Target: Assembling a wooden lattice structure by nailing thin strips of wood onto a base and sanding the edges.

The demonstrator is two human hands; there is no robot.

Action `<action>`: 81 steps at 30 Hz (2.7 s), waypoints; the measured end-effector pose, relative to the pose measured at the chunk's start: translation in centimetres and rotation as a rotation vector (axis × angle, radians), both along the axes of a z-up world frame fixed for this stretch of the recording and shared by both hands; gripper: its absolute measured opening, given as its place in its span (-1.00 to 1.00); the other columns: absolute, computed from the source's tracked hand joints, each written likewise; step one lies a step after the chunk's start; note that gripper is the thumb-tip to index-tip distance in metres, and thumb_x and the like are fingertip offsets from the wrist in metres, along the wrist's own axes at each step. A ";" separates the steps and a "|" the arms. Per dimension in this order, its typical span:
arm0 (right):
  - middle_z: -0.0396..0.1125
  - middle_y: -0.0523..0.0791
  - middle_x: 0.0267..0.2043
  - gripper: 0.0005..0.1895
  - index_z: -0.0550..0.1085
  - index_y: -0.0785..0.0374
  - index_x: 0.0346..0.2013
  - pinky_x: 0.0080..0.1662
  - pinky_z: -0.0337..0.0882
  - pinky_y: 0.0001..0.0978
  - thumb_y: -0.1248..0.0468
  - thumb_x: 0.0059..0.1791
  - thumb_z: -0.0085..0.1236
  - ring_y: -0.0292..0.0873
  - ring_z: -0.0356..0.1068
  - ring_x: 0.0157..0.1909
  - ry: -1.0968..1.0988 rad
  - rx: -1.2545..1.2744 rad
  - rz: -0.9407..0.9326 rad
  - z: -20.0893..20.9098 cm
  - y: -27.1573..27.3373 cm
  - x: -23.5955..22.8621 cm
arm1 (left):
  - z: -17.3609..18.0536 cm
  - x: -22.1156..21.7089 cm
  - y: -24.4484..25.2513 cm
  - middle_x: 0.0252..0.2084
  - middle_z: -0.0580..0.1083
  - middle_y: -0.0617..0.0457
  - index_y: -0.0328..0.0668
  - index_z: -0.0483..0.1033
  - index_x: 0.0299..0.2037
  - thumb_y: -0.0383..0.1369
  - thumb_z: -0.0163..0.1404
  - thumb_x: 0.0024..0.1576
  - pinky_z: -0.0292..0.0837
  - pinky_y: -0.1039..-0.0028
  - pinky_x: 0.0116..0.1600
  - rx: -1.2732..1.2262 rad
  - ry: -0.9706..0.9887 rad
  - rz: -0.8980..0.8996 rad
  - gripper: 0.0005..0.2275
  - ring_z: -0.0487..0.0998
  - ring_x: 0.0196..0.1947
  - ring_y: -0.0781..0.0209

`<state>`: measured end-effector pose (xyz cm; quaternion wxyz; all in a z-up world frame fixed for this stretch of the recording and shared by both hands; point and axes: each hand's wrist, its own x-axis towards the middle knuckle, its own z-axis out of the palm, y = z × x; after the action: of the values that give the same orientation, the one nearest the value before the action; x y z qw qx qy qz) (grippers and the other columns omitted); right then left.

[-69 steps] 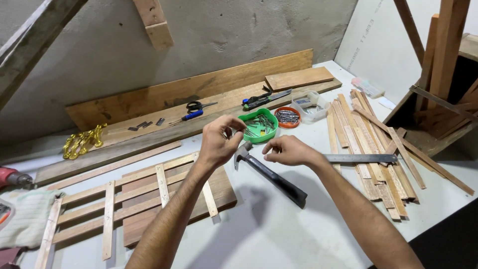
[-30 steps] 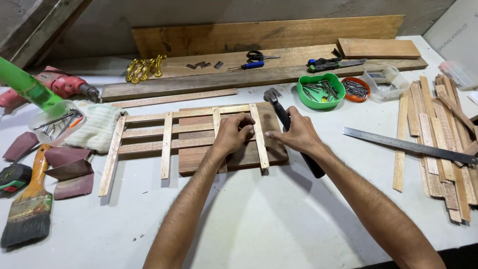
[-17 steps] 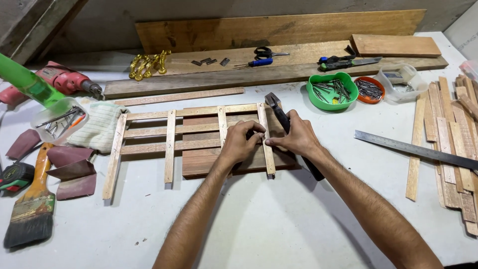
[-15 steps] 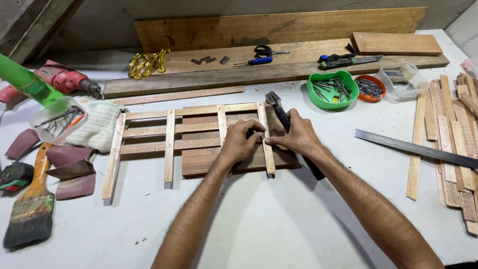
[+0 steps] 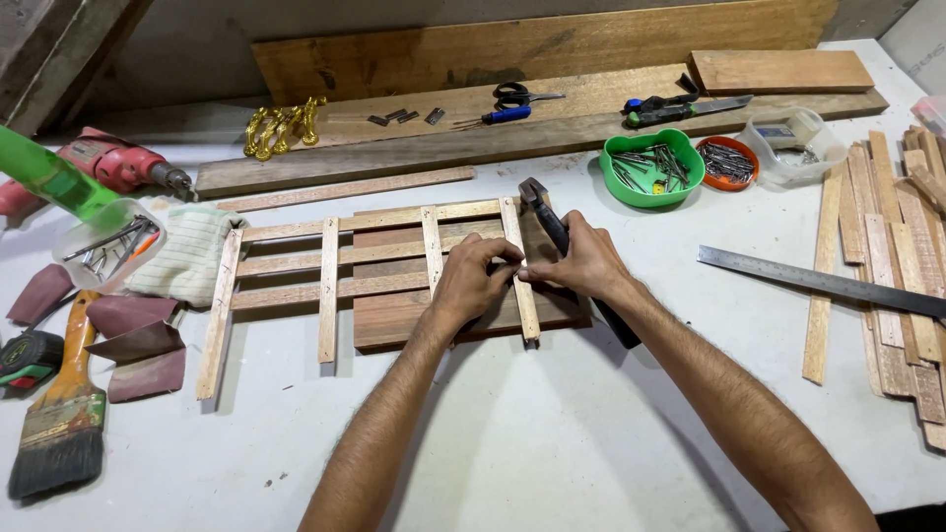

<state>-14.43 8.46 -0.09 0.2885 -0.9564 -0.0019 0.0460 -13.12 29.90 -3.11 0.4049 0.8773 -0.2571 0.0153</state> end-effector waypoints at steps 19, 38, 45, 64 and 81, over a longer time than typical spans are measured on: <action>0.29 -0.17 -0.63 -0.70 0.36 0.16 -0.15 -0.60 0.32 -0.30 -0.01 0.09 -0.03 -0.26 0.33 -0.63 0.113 0.087 0.021 7.8 -2.1 -5.0 | -0.6 1.4 -0.7 -0.18 0.56 -0.23 -0.20 0.21 -0.06 -0.46 0.09 0.22 0.71 0.31 -0.13 -0.023 -0.071 -0.133 -0.74 0.67 -0.16 -0.03; 0.23 -0.20 -0.67 -0.65 0.32 0.17 -0.32 -0.69 0.31 -0.38 -0.03 0.13 -0.17 -0.27 0.26 -0.73 0.241 0.258 0.119 6.7 -2.4 -7.0 | -1.4 1.3 -0.7 -0.30 0.50 -0.17 -0.20 0.15 -0.10 -0.51 0.15 0.16 0.70 0.41 -0.27 -0.030 -0.198 -0.092 -0.67 0.66 -0.27 0.02; 0.25 -0.18 -0.68 -0.66 0.27 0.18 -0.31 -0.70 0.32 -0.40 -0.02 0.11 -0.16 -0.28 0.25 -0.74 0.075 0.443 0.094 9.1 -1.8 -7.1 | -1.7 1.5 -0.6 -0.31 0.50 -0.18 -0.22 0.14 -0.11 -0.50 0.16 0.16 0.71 0.43 -0.24 -0.044 -0.227 -0.118 -0.66 0.67 -0.26 0.02; 0.26 -0.19 -0.60 -0.62 0.32 0.22 -0.38 -0.67 0.32 -0.40 -0.02 0.12 -0.09 -0.32 0.26 -0.69 0.216 0.347 0.076 10.5 -2.8 -8.1 | 2.0 1.8 0.8 0.27 0.32 -0.07 -0.04 0.32 0.22 0.16 0.23 -0.07 0.25 -0.06 0.36 0.403 -0.128 -0.121 -0.27 0.27 0.29 -0.05; 0.23 -0.18 -0.63 -0.53 0.32 0.28 -0.32 -0.66 0.34 -0.41 -0.08 0.15 -0.17 -0.29 0.26 -0.71 0.322 0.297 0.031 6.9 -2.2 -6.1 | 1.5 2.1 1.3 0.55 -0.04 0.07 0.09 0.05 0.46 0.44 0.00 -0.09 -0.20 -0.17 0.52 0.633 -0.049 -0.131 -0.02 -0.13 0.54 -0.12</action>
<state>-20.51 6.26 6.77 0.4222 -0.8835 0.0225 0.2017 -11.05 31.22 -1.57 0.1058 0.9407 -0.3144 -0.0705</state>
